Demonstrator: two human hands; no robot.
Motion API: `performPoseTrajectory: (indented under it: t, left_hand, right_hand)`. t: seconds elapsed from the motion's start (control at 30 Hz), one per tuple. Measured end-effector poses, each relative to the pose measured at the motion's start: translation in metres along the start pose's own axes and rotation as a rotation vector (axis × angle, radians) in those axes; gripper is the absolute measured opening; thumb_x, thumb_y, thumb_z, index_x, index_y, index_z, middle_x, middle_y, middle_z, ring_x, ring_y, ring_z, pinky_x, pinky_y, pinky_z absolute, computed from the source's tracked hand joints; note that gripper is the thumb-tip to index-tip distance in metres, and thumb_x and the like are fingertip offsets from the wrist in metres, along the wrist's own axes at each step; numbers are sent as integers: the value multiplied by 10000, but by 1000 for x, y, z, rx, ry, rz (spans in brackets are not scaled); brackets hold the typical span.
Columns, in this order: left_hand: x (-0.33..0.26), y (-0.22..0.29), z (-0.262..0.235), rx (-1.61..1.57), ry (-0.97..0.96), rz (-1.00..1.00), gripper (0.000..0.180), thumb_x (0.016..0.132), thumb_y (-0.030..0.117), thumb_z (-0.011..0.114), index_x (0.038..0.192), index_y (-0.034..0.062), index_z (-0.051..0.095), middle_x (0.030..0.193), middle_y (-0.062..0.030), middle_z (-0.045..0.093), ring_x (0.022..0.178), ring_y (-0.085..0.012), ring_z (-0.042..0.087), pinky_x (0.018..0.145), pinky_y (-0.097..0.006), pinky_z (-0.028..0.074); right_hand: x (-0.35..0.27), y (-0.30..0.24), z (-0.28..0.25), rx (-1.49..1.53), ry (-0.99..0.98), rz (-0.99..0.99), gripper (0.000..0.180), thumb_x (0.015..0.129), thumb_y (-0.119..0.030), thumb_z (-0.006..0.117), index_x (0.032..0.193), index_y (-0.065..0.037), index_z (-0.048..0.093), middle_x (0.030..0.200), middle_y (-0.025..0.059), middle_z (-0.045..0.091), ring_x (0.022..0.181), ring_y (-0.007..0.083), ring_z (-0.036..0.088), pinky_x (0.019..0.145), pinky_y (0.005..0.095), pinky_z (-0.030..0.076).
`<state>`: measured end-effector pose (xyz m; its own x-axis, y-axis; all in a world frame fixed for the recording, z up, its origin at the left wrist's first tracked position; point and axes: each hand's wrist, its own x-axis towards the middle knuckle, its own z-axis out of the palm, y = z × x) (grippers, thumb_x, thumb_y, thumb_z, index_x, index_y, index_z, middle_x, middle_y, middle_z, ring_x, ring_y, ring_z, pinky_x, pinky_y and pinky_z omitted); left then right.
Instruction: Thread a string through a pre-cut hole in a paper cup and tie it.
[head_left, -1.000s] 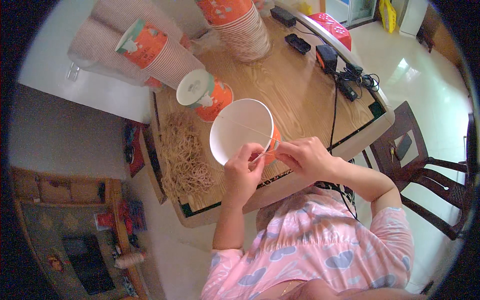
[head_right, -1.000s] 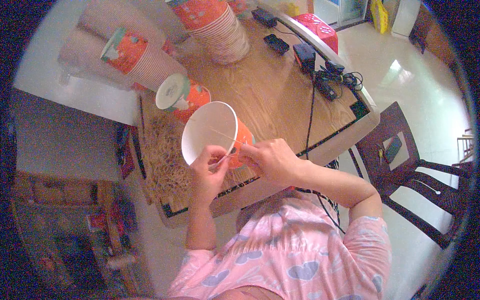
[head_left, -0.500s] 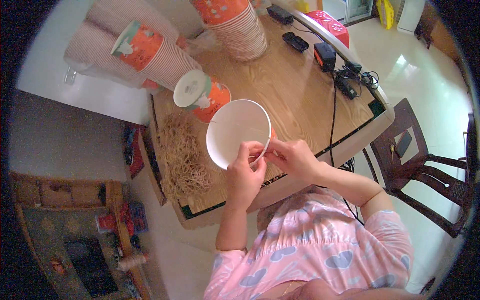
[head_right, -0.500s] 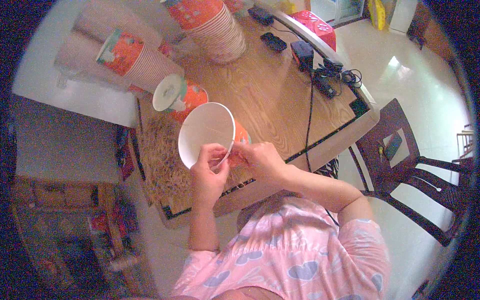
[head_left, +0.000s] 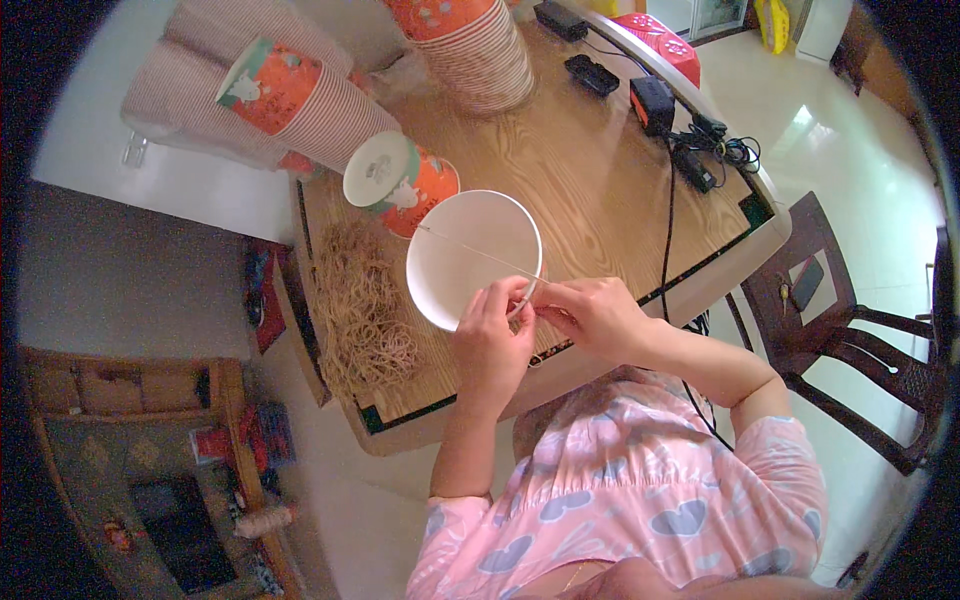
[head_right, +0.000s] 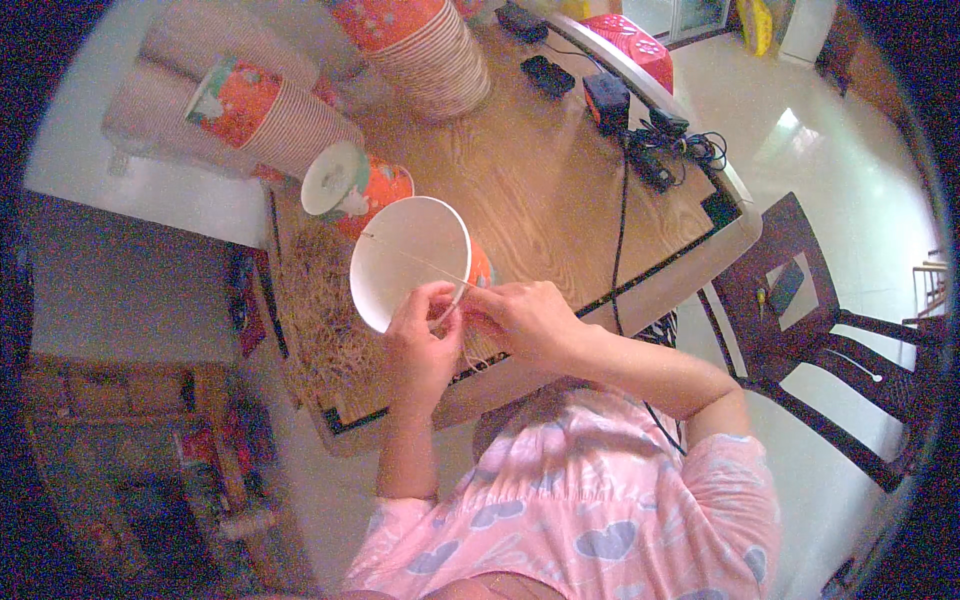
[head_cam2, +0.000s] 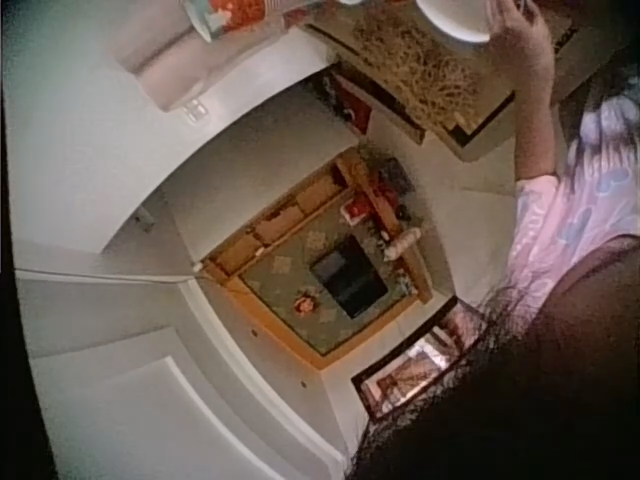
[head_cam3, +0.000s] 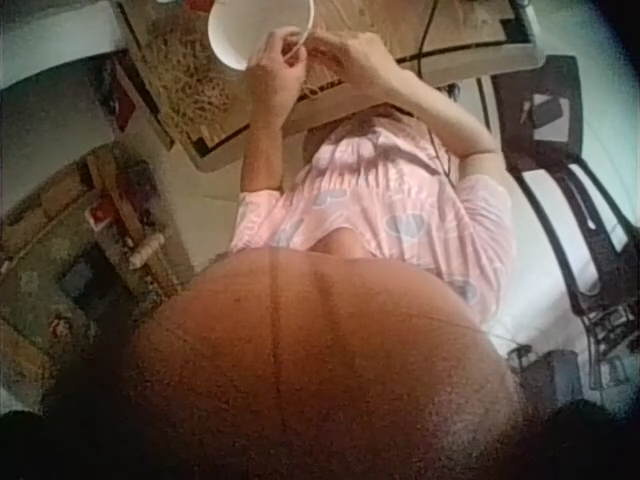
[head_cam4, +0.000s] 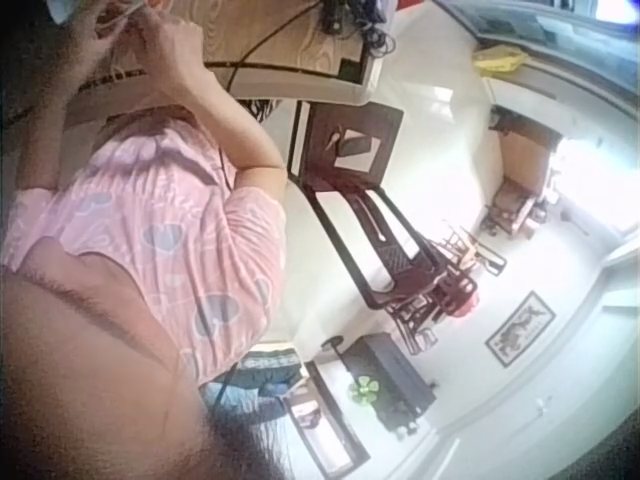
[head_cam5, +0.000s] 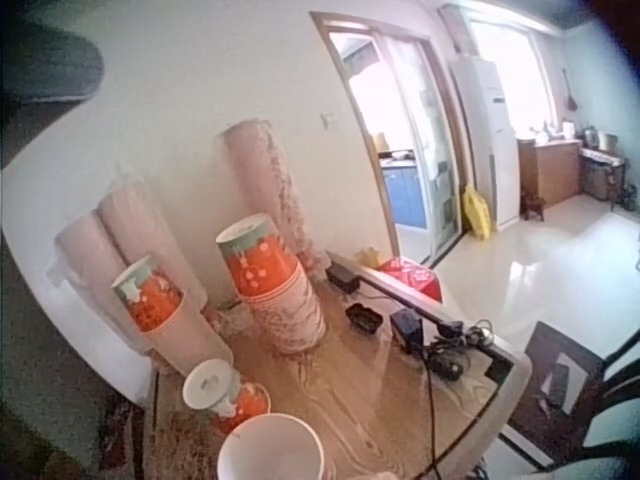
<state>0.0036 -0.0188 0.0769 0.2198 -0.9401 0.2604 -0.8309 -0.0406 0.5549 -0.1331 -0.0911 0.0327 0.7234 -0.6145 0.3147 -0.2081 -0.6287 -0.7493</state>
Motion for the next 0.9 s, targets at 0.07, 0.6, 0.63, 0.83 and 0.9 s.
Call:
performPoseTrajectory:
  t: [0.07, 0.6, 0.63, 0.83, 0.9]
  left_hand:
    - [-1, -2, 2, 16, 3, -1, 261, 733, 24, 629, 966, 85, 526, 815, -76, 592, 788, -247, 588, 691, -371, 475]
    - [-11, -15, -2, 100, 14, 88, 192, 749, 52, 645, 925, 66, 569, 796, -77, 594, 737, -245, 576, 650, -357, 470]
    - [-11, -14, -1, 100, 5, 81, 179, 752, 54, 644, 919, 64, 579, 859, -83, 595, 749, -243, 570, 655, -355, 470]
    - [-9, -6, -7, 48, 107, 238, 124, 761, 78, 643, 874, 51, 601, 1157, -102, 486, 827, -225, 541, 706, -356, 466]
    - [-14, -16, -8, 37, 58, 214, 130, 760, 69, 641, 879, 60, 591, 1074, -84, 537, 814, -233, 547, 729, -352, 466]
  right_hand:
    - [-1, 2, -2, -25, -18, -15, 112, 813, -141, 573, 905, -77, 580, 734, 122, 610, 682, 298, 605, 555, 388, 466]
    - [7, -10, -38, -427, 92, -222, 135, 766, -180, 589, 835, -65, 576, 795, 71, 536, 771, 243, 528, 644, 342, 444]
    - [7, -15, -39, -409, 76, -325, 164, 723, -174, 592, 838, -58, 581, 810, 72, 530, 781, 238, 520, 653, 338, 443]
    - [6, -36, -34, -368, -115, -640, 308, 630, -190, 563, 893, -32, 582, 902, 74, 512, 847, 219, 521, 756, 319, 441]
    - [4, -34, -34, -358, -281, -617, 311, 672, -194, 580, 944, -45, 582, 1023, 110, 526, 978, 254, 540, 833, 361, 455]
